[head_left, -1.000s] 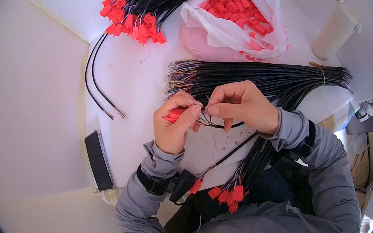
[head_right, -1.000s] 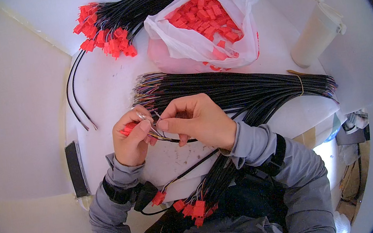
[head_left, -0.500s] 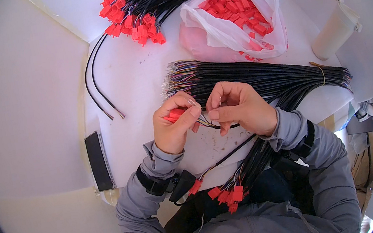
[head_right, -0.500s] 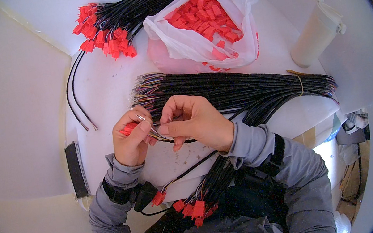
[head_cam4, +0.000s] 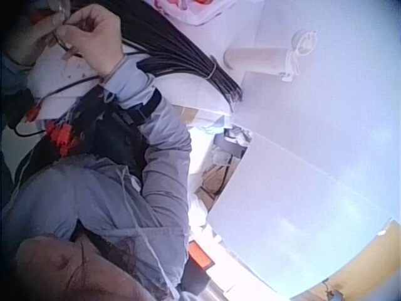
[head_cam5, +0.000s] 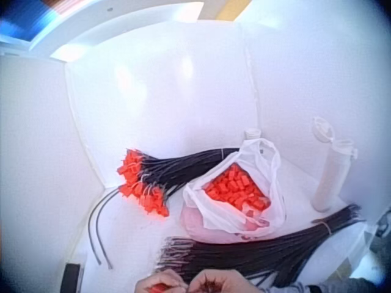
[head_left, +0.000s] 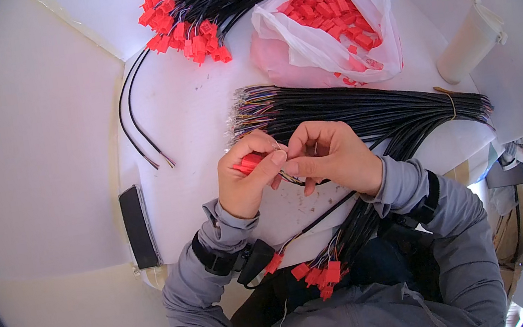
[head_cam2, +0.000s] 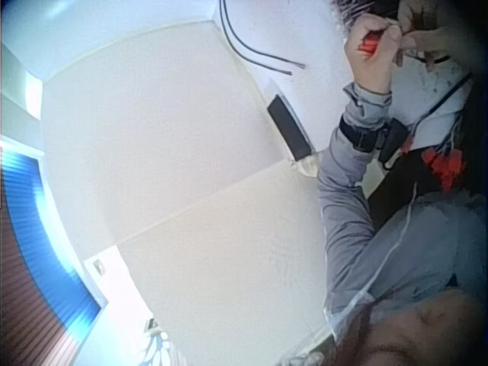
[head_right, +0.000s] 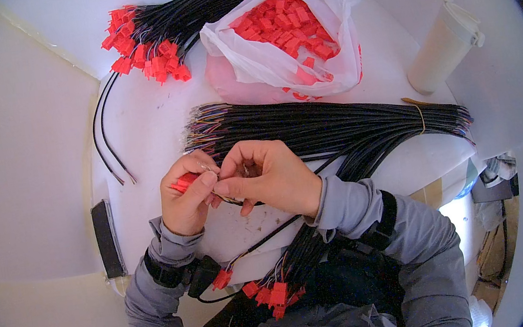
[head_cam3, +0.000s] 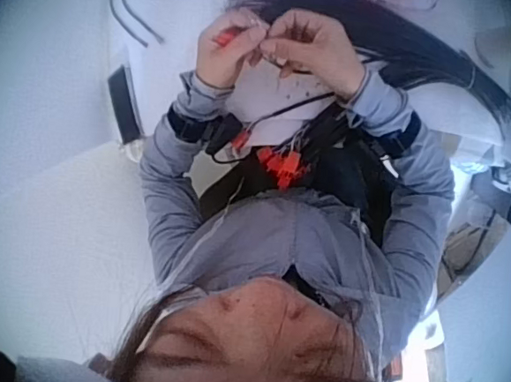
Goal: Inserting individual wires into a red plastic connector housing to assemble a wire harness.
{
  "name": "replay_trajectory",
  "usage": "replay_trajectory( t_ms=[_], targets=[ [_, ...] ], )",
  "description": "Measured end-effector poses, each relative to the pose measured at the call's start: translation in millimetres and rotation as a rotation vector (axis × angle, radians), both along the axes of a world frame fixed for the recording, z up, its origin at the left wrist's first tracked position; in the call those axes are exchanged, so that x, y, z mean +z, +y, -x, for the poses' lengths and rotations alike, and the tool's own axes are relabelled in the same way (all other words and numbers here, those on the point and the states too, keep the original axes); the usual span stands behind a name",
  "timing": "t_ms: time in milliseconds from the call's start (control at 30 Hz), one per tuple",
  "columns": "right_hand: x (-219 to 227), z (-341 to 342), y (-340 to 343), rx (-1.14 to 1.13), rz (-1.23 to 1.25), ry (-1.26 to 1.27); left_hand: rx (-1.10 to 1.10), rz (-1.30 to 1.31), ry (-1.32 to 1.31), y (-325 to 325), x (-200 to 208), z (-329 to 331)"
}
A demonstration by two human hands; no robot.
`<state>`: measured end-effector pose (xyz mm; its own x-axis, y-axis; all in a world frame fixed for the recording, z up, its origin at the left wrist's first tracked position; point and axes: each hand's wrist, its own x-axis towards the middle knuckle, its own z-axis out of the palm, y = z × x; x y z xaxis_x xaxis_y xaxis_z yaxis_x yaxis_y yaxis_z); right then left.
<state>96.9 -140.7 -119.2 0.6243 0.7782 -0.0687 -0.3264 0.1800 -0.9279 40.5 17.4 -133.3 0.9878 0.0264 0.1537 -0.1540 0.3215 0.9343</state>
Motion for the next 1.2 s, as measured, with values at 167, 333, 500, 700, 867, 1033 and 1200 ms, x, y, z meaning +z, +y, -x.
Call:
replay_trajectory(
  t_ms=[167, 333, 500, 700, 867, 1033, 1200],
  targets=[
    [-0.5, -0.1, -0.8, 0.005, 0.034, -0.035, 0.001, 0.018, 0.004, -1.0, -0.5, 0.0],
    [-3.8, 2.6, -1.8, -0.02, -0.04, -0.09, 0.034, 0.058, 0.104, -1.4, 3.6, 1.1],
    [1.7, 2.0, -3.0, 0.058, -0.016, -0.083, 0.055, -0.035, 0.179, -2.2, 4.4, 1.2],
    [2.0, 2.5, -1.3, -0.078, 0.089, -0.161, -0.02, 0.232, 0.155, -1.3, 3.6, 1.1],
    [0.0, -1.5, -1.3, -0.159, 0.117, -0.246, -0.01, 0.27, 0.046, -5.1, 2.5, -0.7],
    [-1.4, -3.3, -2.6, -0.23, 0.114, -0.232, 0.082, 0.147, 0.003, -3.6, 1.6, -3.5],
    [-2.6, -5.3, -4.3, -0.233, 0.141, -0.277, 0.111, 0.094, -0.01, -0.9, -2.8, -4.0]
  ],
)
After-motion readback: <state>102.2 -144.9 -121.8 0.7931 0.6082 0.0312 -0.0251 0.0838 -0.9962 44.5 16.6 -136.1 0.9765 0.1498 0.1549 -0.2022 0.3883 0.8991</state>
